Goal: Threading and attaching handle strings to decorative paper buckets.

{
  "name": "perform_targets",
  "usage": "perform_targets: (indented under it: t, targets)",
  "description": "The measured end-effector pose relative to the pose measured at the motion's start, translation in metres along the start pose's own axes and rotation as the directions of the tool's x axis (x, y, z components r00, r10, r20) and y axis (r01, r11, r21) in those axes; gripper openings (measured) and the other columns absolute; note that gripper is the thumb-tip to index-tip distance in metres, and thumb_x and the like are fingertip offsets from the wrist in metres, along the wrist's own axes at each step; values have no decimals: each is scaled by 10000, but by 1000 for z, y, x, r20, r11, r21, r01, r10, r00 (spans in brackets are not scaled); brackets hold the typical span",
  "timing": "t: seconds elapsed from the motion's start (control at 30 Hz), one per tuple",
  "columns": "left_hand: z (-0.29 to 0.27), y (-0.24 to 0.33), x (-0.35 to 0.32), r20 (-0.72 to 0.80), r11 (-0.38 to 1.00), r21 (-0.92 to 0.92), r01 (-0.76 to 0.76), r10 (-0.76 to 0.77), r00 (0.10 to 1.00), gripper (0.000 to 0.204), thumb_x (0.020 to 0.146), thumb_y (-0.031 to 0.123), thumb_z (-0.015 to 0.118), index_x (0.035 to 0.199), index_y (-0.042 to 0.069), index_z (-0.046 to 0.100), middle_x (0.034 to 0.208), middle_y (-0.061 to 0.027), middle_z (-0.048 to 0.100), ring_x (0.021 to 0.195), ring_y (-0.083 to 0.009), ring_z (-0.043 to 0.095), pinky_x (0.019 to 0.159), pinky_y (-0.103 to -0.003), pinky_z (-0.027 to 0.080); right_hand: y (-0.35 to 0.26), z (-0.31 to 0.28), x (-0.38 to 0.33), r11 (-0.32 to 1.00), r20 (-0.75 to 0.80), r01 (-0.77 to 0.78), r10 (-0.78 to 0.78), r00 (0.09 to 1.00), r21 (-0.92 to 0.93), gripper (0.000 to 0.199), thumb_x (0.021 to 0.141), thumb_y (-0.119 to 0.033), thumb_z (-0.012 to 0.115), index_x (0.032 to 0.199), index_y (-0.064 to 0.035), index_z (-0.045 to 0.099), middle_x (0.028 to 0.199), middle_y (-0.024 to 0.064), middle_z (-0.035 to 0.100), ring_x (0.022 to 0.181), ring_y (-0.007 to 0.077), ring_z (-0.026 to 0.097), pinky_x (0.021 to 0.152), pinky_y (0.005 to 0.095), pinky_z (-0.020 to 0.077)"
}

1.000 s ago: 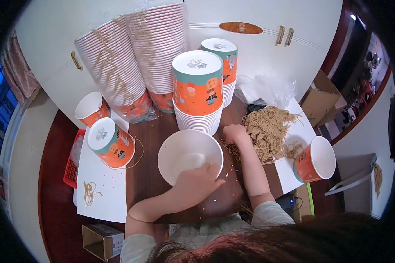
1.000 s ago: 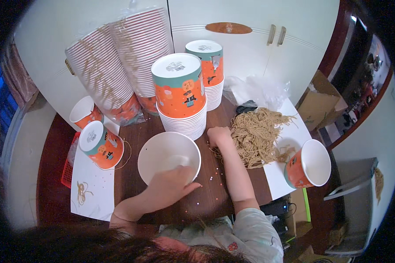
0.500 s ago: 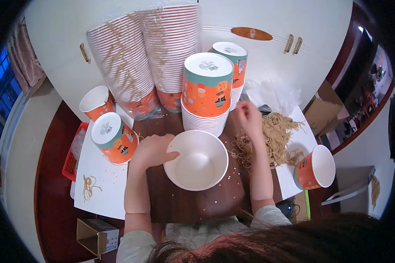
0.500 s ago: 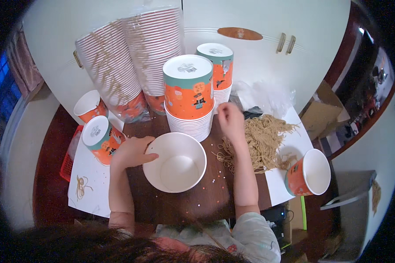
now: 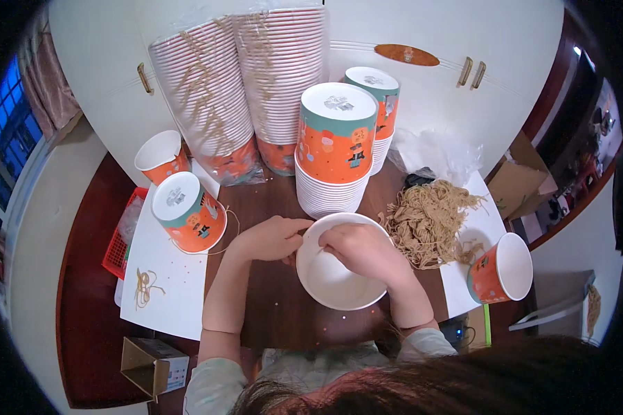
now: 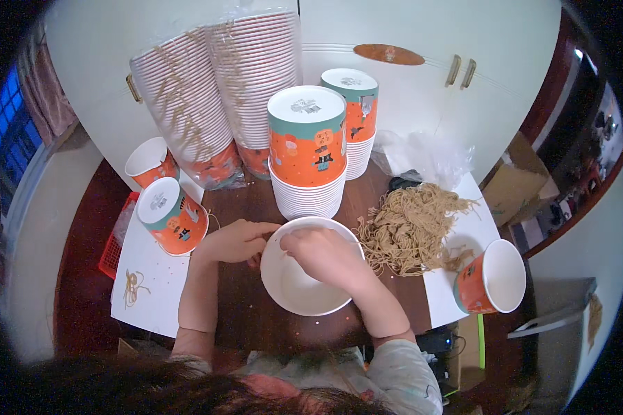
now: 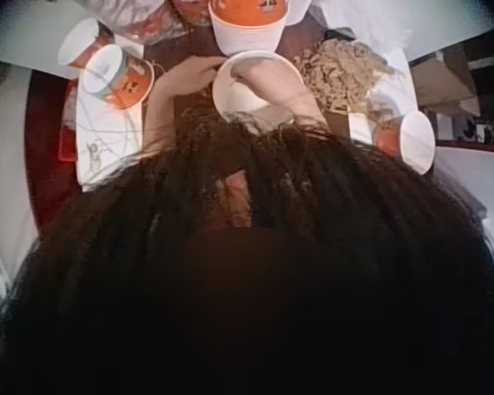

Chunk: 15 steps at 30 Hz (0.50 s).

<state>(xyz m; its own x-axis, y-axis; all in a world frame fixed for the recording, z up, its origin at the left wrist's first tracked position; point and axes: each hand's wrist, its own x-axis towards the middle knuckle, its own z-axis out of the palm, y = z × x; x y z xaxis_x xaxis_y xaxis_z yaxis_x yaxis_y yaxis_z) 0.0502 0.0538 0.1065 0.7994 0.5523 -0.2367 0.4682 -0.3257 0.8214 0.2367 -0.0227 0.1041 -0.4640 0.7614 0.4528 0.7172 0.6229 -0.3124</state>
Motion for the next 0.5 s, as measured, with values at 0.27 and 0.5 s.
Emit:
perform_targets:
  t: [0.27,0.5]
  targets:
    - [-4,-8,-1,4,998,47,-29,29,1000,302,786,63,404,1052,-10,526,740,-125,637,623,-182,633,579,-280,517,6,8,3,997,142,-79,80,987,-10,148,722,-123,595,857,-62,590,777,94,611,754,269,593,664,368,464]
    - [-9,-25,5,36,994,-5,-105,105,994,257,754,44,413,936,-19,584,729,-113,636,614,-170,625,584,-272,517,17,14,16,974,182,-99,136,974,-202,138,718,-138,599,829,-56,613,777,107,609,772,277,586,667,379,477]
